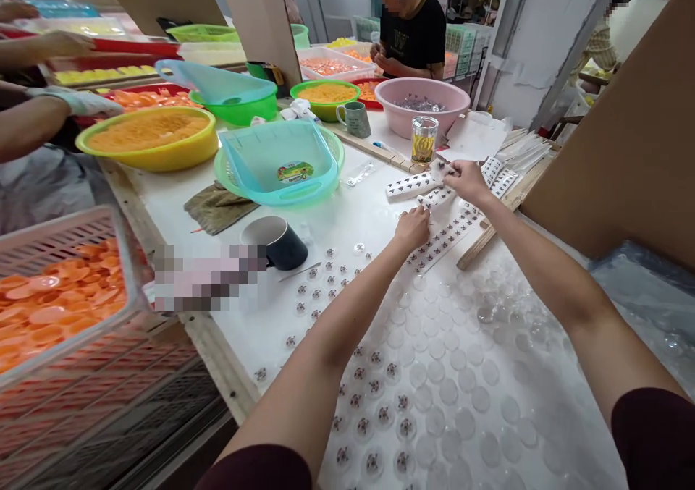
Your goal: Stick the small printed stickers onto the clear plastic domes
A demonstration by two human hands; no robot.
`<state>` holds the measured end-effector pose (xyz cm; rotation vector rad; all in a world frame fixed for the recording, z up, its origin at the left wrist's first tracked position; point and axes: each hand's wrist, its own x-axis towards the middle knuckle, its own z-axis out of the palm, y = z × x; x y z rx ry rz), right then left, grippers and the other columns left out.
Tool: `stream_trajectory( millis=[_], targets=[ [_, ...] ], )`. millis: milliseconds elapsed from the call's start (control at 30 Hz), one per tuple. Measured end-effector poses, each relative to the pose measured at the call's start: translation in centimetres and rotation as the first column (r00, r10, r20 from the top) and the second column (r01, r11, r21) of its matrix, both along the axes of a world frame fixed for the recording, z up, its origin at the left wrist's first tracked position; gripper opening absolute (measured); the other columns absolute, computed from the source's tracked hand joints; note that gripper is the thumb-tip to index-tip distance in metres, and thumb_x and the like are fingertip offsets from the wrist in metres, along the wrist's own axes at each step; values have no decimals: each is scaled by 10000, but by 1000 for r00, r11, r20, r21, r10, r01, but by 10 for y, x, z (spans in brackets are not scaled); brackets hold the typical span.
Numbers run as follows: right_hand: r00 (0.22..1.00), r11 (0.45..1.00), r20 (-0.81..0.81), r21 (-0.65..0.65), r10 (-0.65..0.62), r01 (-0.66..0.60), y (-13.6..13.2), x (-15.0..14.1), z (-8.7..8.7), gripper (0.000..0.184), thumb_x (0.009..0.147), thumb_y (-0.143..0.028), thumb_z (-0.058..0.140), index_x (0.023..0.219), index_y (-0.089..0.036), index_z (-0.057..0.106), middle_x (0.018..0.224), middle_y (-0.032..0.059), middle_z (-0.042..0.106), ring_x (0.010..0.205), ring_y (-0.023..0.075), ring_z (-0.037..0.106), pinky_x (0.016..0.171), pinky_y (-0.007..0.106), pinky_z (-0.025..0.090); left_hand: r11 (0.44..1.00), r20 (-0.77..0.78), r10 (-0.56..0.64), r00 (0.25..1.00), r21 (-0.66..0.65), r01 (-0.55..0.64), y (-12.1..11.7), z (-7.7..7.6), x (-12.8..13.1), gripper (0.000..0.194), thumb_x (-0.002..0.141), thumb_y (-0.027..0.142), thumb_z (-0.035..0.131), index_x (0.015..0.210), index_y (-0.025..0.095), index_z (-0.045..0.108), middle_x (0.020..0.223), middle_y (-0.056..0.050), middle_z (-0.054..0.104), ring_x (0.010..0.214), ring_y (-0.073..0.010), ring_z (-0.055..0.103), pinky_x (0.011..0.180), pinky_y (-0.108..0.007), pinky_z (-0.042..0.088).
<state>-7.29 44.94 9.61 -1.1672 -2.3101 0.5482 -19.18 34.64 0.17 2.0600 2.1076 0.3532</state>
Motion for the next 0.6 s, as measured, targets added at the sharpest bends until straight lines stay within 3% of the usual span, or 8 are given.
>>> stream_trajectory(
  millis=[67,167,233,300,367,433,500,600],
  targets=[
    [991,999,-134,38,24,-19,4,8,22,111,956,-182,575,986,-112,656,882,24,669,741,95,589,694,237,474,1000,50,7,999,2,-7,0,-1,0,475,887,96,495,1359,104,556,1425,-212,546,1297,-353,538,1093,-497,398],
    [913,972,-383,228,141,-54,7,22,56,185,985,-324,588,967,-149,646,865,19,651,815,138,624,749,285,510,1000,152,14,988,-1,-14,-1,0,-6,456,878,139,557,1332,134,592,1449,-184,551,1310,-351,543,1132,-495,379],
    [885,921,-420,388,199,-23,-1,33,72,207,974,-390,616,938,-187,641,882,39,653,884,192,632,811,344,534,1000,238,17,971,0,-17,-3,1,-13,432,866,196,620,1296,157,623,1461,-155,560,1327,-341,540,1150,-463,379],
    [915,855,-351,518,199,13,-16,45,74,181,981,-382,600,949,-207,637,945,74,659,955,246,623,886,414,534,999,329,39,944,11,-45,-6,3,-21,393,875,252,642,1259,164,644,1456,-144,574,1358,-335,518,1157,-441,383],
    [955,795,-239,606,177,4,-37,53,59,149,1003,-317,540,999,-205,640,1008,102,656,1011,282,610,943,479,511,996,423,76,903,18,-92,-10,5,-26,320,925,320,603,1193,158,669,1382,-154,629,1341,-332,535,1130,-439,417],
    [980,767,-109,639,166,-59,-59,56,28,172,1009,-230,482,1049,-201,646,1014,109,660,1016,293,608,958,507,495,994,520,96,849,2,-113,-14,7,-25,338,978,426,536,1070,143,695,1202,-169,713,1205,-318,637,1038,-429,497],
    [984,775,50,609,171,-166,-79,53,-8,211,992,-150,459,1043,-184,660,978,120,675,960,286,615,921,481,501,997,611,78,788,-30,-76,-16,10,-20,466,992,548,487,939,134,695,979,-161,751,977,-278,726,890,-389,572],
    [948,801,244,515,205,-306,-102,47,-52,238,941,-62,461,995,-153,674,948,141,692,927,287,619,870,436,490,995,802,98,590,-97,-33,-16,14,-10,485,933,607,582,838,138,661,768,-103,705,743,-218,724,727,-337,591]
  ],
)
